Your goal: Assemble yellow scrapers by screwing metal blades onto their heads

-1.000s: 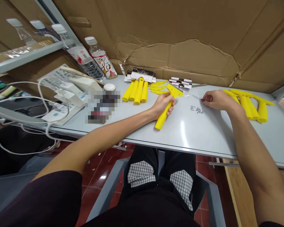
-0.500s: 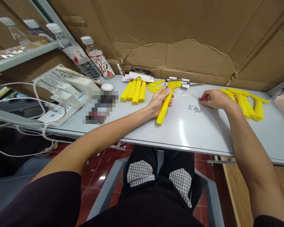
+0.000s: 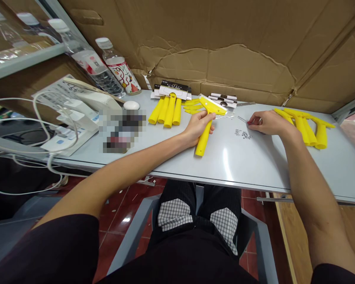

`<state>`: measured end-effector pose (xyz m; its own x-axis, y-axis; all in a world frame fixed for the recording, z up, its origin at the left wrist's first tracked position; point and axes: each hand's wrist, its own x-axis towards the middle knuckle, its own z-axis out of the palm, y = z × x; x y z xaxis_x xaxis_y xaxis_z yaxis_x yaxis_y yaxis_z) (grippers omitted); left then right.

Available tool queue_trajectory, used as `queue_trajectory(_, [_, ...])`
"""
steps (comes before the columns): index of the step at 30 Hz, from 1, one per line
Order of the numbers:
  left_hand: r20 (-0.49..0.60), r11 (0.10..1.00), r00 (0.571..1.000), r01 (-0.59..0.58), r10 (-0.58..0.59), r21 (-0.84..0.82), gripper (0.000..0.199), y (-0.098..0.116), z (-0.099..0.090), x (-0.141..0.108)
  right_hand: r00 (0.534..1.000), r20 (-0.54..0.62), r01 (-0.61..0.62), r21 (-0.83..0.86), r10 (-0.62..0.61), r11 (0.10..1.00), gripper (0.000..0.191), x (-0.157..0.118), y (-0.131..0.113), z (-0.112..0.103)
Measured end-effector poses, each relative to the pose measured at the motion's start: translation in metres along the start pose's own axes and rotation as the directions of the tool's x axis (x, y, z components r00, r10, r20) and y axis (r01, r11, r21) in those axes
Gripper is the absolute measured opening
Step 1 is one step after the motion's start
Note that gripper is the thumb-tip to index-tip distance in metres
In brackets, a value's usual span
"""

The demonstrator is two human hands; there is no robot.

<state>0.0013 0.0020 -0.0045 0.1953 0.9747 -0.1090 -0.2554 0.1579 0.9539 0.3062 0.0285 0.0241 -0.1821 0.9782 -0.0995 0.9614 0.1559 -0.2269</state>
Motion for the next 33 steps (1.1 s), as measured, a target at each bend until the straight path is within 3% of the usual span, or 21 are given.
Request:
queue_trajectory(19, [-0.013,1.000,1.000,0.024,-0.024,0.019,0.016,-0.002,0.001,-0.002,0.998,0.048,0.050,-0.054,-0.047,0.997,0.030,-0.003,-0.003,-0.002])
queue_trajectory(22, [-0.023,0.999,1.000,0.006,-0.006,0.032,0.018,-0.004,0.002,-0.002,0.993,-0.033,0.113,-0.048,-0.115,0.992,0.026,-0.006,-0.006,-0.002])
queue_trajectory(26, [-0.025,0.999,1.000,-0.015,0.016,0.038,0.017,-0.005,0.003,-0.004,0.950,-0.176,0.253,-0.044,-0.257,0.966,0.022,-0.011,-0.015,0.001])
queue_trajectory(29, [-0.024,0.999,0.999,-0.025,0.026,0.042,0.017,-0.005,0.004,-0.005,0.927,-0.163,0.334,-0.057,-0.338,0.941,0.022,-0.012,-0.021,0.006])
queue_trajectory(33, [-0.007,0.998,1.000,-0.025,0.026,0.064,0.018,-0.002,0.003,-0.006,0.927,-0.117,0.349,-0.086,-0.358,0.933,0.019,-0.008,-0.021,0.015])
